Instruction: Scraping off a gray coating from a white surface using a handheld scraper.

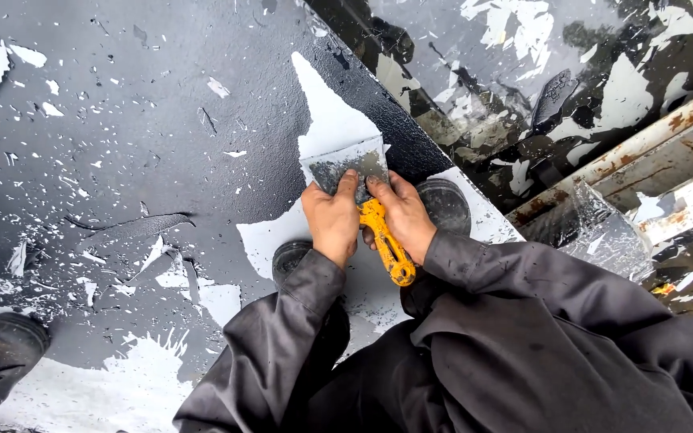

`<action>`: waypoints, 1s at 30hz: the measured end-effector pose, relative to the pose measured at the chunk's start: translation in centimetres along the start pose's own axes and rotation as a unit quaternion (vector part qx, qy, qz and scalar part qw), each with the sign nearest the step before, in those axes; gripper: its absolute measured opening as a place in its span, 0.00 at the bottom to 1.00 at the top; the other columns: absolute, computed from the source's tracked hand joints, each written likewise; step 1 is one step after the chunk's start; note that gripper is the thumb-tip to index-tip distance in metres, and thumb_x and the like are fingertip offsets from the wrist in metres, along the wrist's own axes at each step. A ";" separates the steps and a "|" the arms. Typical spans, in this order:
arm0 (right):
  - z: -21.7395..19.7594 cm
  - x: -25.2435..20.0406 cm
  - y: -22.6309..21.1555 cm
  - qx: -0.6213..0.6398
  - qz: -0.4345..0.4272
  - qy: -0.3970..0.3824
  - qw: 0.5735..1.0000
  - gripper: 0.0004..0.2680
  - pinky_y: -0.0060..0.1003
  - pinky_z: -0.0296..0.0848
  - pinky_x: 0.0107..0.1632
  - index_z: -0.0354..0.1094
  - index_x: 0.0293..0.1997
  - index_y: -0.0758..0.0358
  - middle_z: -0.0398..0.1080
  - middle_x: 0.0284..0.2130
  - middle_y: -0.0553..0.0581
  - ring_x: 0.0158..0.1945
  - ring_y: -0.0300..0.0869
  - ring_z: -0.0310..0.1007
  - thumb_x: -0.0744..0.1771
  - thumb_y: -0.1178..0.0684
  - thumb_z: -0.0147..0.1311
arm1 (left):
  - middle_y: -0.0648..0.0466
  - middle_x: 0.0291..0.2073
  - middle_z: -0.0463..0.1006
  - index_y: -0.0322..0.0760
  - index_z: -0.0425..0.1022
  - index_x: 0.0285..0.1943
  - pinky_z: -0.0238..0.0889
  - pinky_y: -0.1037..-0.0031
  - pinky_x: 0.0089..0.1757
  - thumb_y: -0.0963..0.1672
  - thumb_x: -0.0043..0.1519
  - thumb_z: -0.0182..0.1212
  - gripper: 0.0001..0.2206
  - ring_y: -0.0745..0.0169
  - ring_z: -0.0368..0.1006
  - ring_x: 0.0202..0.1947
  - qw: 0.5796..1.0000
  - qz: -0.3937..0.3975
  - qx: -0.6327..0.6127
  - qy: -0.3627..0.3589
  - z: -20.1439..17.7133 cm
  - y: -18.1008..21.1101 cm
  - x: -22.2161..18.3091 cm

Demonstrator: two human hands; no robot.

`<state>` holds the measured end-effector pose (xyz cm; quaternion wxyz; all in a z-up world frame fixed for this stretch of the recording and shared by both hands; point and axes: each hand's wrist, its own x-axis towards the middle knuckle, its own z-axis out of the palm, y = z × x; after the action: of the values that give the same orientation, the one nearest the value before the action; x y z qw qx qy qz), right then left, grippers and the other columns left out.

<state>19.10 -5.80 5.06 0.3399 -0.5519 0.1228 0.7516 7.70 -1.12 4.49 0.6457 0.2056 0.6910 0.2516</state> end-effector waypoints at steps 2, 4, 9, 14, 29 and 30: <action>-0.4 0.8 -0.1 0.005 -0.017 0.001 1.000 0.12 0.38 0.70 0.17 0.60 0.57 0.59 0.69 0.25 0.55 0.17 0.42 0.69 0.71 0.45 0.45 | 0.49 0.37 0.82 0.24 0.77 0.47 0.70 0.73 0.32 0.37 0.63 0.60 0.07 0.66 0.75 0.31 1.000 0.002 0.000 0.003 0.7 0.0 0.9; -0.8 1.4 -0.6 0.009 -0.035 0.002 0.999 0.11 0.37 0.70 0.18 0.60 0.57 0.59 0.69 0.26 0.54 0.17 0.42 0.69 0.72 0.45 0.45 | 0.49 0.36 0.82 0.24 0.77 0.46 0.70 0.72 0.31 0.37 0.63 0.60 0.07 0.66 0.75 0.30 1.000 0.004 -0.001 0.007 1.5 -0.1 1.9; -2.4 4.2 -3.4 0.021 -0.092 0.026 0.995 0.11 0.37 0.70 0.19 0.59 0.56 0.63 0.70 0.26 0.56 0.18 0.42 0.70 0.72 0.48 0.48 | 0.47 0.31 0.80 0.25 0.76 0.42 0.65 0.67 0.24 0.38 0.63 0.60 0.05 0.60 0.72 0.23 0.999 -0.032 -0.032 -0.007 5.2 1.8 4.8; -3.7 3.1 -5.3 0.016 -0.113 0.056 0.992 0.12 0.38 0.71 0.19 0.57 0.56 0.63 0.71 0.26 0.56 0.18 0.42 0.70 0.71 0.48 0.49 | 0.46 0.29 0.78 0.26 0.73 0.42 0.61 0.64 0.18 0.39 0.64 0.60 0.04 0.58 0.70 0.18 0.994 -0.052 -0.071 -0.057 6.8 1.9 4.4; 0.8 0.4 -0.8 -0.002 -0.060 0.016 0.998 0.09 0.39 0.73 0.19 0.57 0.55 0.59 0.72 0.29 0.59 0.19 0.44 0.74 0.71 0.48 0.44 | 0.45 0.35 0.80 0.28 0.72 0.46 0.63 0.66 0.18 0.43 0.67 0.61 0.09 0.57 0.76 0.22 0.985 -0.099 -0.130 -0.051 -0.8 -0.3 2.4; 0.9 0.7 -1.1 -0.005 -0.061 0.026 0.998 0.09 0.40 0.73 0.19 0.57 0.54 0.59 0.71 0.28 0.59 0.18 0.44 0.73 0.72 0.48 0.44 | 0.46 0.30 0.78 0.28 0.70 0.42 0.54 0.66 0.09 0.44 0.65 0.61 0.10 0.55 0.71 0.14 0.986 -0.120 -0.107 -0.043 0.0 1.0 2.4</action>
<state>19.07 -4.23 4.97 0.3787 -0.5794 0.0942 0.7155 7.43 1.16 3.20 0.7184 0.0614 0.6515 0.2360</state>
